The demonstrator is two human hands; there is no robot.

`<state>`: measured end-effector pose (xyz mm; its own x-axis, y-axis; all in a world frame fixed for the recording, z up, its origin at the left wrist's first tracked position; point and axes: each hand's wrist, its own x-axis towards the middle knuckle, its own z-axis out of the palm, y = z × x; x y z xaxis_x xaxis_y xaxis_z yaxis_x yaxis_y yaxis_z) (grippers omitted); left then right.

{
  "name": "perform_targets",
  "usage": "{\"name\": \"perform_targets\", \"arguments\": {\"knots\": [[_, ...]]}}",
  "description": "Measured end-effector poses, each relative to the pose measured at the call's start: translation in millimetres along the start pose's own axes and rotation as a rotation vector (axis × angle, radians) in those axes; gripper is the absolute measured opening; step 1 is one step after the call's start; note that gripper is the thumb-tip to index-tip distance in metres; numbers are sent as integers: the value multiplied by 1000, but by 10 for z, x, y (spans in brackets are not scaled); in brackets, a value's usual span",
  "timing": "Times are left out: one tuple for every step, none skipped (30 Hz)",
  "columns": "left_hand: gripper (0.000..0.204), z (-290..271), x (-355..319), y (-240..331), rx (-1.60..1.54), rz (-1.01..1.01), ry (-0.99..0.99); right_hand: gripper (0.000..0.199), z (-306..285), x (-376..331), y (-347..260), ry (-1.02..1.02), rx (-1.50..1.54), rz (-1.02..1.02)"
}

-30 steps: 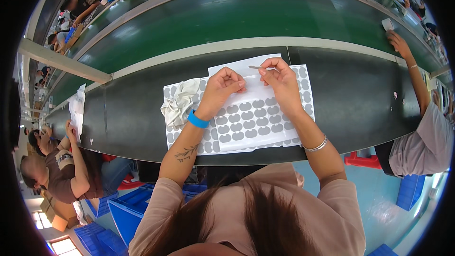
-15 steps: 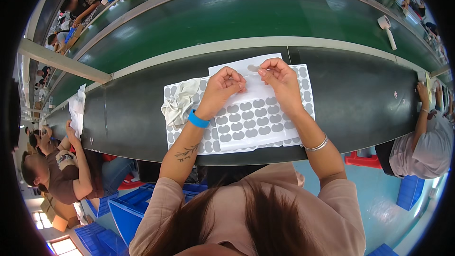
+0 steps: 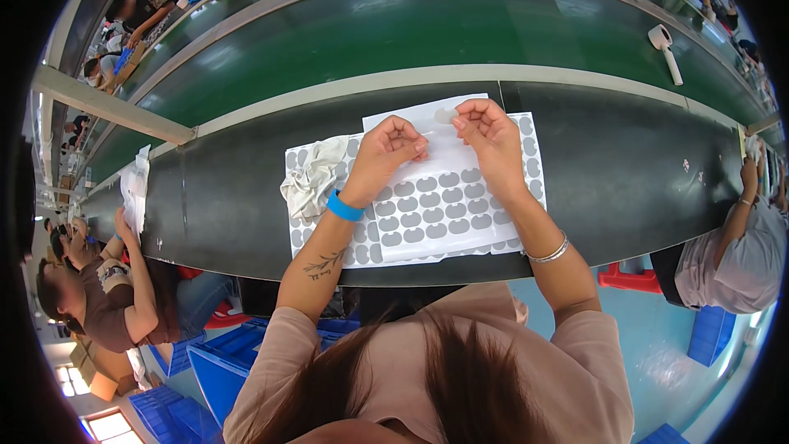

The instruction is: The person peels an adhesive pad from a sheet by hand, attaches it to the base of a handheld fan, places the fan onto the conveyor belt, and peels more adhesive pads from the sheet.

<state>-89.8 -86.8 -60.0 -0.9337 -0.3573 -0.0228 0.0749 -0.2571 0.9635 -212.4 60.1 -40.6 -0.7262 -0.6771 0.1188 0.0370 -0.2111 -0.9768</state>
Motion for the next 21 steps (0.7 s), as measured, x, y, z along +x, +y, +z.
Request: {"name": "perform_targets", "arguments": {"knots": [[14,0,-1,-2,2,-2,2,17,2,-1,-4,12,-5,3],[14,-2,-1,-5,5,-4,5,17,1,0,-4,12,-5,2],[14,-4,1,-8,5,-4,5,18,-1,3,-2,12,-9,3],[14,-6,2,-10,5,-1,2,19,-3,2,-2,12,-12,4],[14,-6,2,-13,5,2,0,19,-5,-1,-2,12,-12,3],[14,-5,0,-16,5,2,0,19,-7,-4,-2,-1,-9,-9],[14,-5,1,-18,1,0,3,19,-10,-3,-3,-13,-7,-23],[14,-3,2,-19,-4,-2,6,19,-1,-5,-13,-13,-7,-24],[14,0,2,-14,-4,-1,5,19,17,-10,-30,-10,2,-17],[13,5,-2,-5,8,-1,10,19,25,-15,-41,-6,10,-11],[13,8,-4,0,18,-2,16,19,21,-14,-37,-5,10,-11],[13,7,-2,-2,18,-2,15,18,16,-8,-28,-4,-5,6],[13,3,1,-4,21,1,15,17,13,-4,-18,-4,-21,23],[13,1,3,-6,24,4,16,17,8,-2,-6,-3,-21,23],[13,3,2,-5,24,3,15,16,2,-1,7,-7,-17,20],[12,4,2,-2,23,0,16,14,-2,2,15,-11,-14,17],[12,6,1,2,21,-3,16,14,-3,4,17,-11,-14,18],[12,7,0,9,21,-4,17,13,-3,7,18,-14,-12,12],[12,9,-2,17,22,1,16,12,-3,8,19,-16,-11,7],[11,10,-3,21,24,5,16,12,-3,9,21,-17,-11,7],[11,10,-1,15,24,6,16,12,-3,10,23,-13,-11,6]]}}
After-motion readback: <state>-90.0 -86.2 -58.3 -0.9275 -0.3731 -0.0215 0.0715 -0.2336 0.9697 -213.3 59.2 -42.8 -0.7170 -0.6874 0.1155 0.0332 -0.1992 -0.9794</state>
